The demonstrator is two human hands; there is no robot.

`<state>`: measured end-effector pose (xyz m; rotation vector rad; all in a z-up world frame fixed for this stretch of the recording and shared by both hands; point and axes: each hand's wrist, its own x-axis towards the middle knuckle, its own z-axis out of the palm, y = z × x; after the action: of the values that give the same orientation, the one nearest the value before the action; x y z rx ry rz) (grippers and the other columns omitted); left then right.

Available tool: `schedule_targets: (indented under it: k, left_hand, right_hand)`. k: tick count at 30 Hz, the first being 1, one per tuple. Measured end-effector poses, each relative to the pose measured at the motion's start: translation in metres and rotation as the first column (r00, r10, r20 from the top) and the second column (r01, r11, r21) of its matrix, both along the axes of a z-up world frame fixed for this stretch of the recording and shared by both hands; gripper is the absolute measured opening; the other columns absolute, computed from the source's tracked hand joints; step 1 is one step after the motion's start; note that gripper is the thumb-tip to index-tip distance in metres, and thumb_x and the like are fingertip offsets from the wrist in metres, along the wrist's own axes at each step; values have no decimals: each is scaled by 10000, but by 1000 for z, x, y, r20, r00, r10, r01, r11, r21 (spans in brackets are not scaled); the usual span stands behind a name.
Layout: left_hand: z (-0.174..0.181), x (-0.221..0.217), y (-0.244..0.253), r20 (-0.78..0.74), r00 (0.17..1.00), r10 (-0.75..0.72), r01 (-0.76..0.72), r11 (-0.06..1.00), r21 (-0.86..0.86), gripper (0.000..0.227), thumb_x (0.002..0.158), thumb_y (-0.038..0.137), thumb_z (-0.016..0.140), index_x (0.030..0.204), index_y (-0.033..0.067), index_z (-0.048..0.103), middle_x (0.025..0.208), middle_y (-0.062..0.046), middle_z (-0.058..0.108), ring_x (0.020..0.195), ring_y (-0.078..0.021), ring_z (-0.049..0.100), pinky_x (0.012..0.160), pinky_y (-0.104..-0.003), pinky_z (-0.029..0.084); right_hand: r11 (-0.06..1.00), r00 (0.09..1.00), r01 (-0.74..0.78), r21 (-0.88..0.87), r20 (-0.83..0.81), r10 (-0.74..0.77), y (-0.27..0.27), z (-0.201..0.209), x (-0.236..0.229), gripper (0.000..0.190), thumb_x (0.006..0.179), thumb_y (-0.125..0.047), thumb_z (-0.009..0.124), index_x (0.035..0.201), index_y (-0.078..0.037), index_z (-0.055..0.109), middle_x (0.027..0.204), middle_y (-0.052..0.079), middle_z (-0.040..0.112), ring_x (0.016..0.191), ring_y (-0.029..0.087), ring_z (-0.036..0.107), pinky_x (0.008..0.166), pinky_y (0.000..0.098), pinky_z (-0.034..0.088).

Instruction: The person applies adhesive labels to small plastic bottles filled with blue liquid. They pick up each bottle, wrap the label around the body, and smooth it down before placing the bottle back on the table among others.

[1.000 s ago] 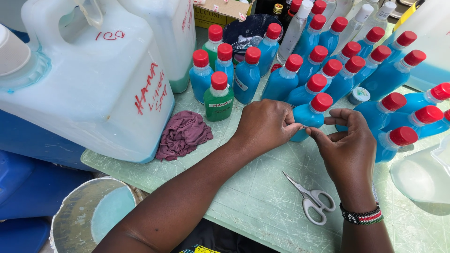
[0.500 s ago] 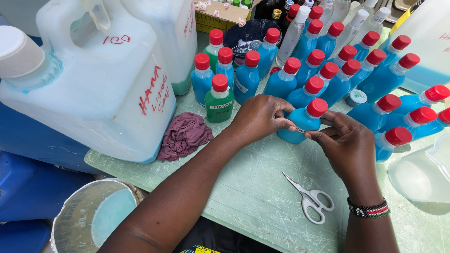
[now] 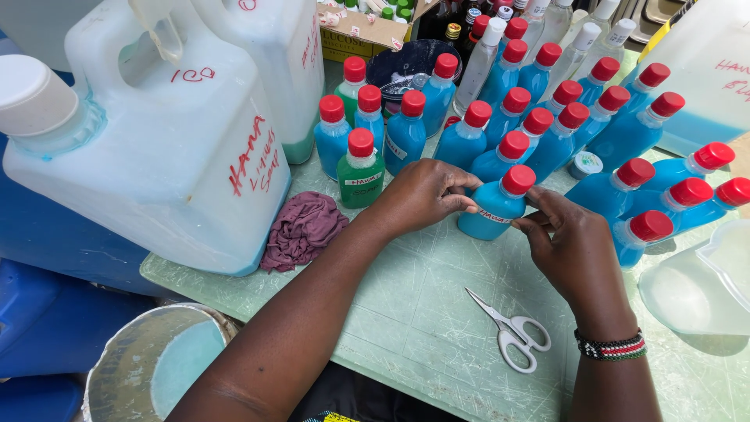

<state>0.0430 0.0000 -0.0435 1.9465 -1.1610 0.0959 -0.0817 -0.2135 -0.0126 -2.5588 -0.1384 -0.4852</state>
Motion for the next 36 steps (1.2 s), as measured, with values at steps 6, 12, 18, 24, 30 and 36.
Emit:
schedule_targets:
  k: [6, 12, 18, 24, 30, 36]
  left_hand:
    - [-1, 1, 1, 21, 1000, -9, 9, 1000, 12, 321, 934, 262, 739, 1249, 203, 741, 1189, -55, 799, 1047, -260, 771, 843, -406, 610]
    - [8, -7, 1, -90, 995, 44, -36, 995, 91, 444, 824, 282, 835, 1243, 178, 732, 981, -27, 833, 886, -176, 778, 751, -370, 589]
    - [-2, -8, -8, -25, 995, 97, -94, 991, 96, 524, 813, 530, 755, 1209, 188, 743, 1008, -41, 815, 896, -218, 747, 678, -385, 572]
    - [-2, -4, -3, -43, 999, -16, 17, 1000, 22, 362, 904, 469, 679, 1143, 211, 766, 1055, -29, 821, 924, -215, 758, 721, -379, 582]
    - [1, -2, 1, -42, 998, -48, 50, 998, 44, 205, 972, 357, 646, 1073, 226, 768, 857, 0, 810, 793, -158, 752, 671, -340, 553]
    - [0, -1, 2, -47, 997, -69, 71, 997, 41, 196, 987, 329, 632, 1107, 227, 749, 884, -7, 826, 817, -153, 784, 677, -335, 563]
  right_hand:
    - [1000, 1000, -4, -26, -27, 3, 2, 5, -2, 491, 925, 40, 681, 1408, -41, 639, 1208, 164, 753, 1014, 332, 739, 798, 438, 600]
    - [1000, 978, 10, 4, -208, -9, 9, 9, -1, 506, 874, -34, 746, 1355, -80, 598, 1202, 131, 750, 998, 302, 758, 811, 449, 636]
    - [1000, 987, 27, -9, -161, -29, 9, 6, -1, 437, 890, -227, 773, 1282, -84, 644, 1154, 106, 769, 977, 292, 750, 773, 421, 596]
    - [999, 997, -27, 22, -70, 28, 6, 6, -2, 326, 943, -156, 731, 1260, -95, 688, 1023, 72, 791, 822, 199, 718, 684, 354, 521]
    - [1000, 989, -5, 31, -148, 9, 5, 4, 1, 281, 985, -61, 641, 1266, -55, 645, 1034, 114, 810, 942, 238, 799, 754, 374, 610]
    - [1000, 1000, 23, 1, -7, -23, 17, 8, -5, 433, 1005, 33, 451, 1410, -5, 598, 955, 161, 775, 825, 269, 733, 675, 424, 552]
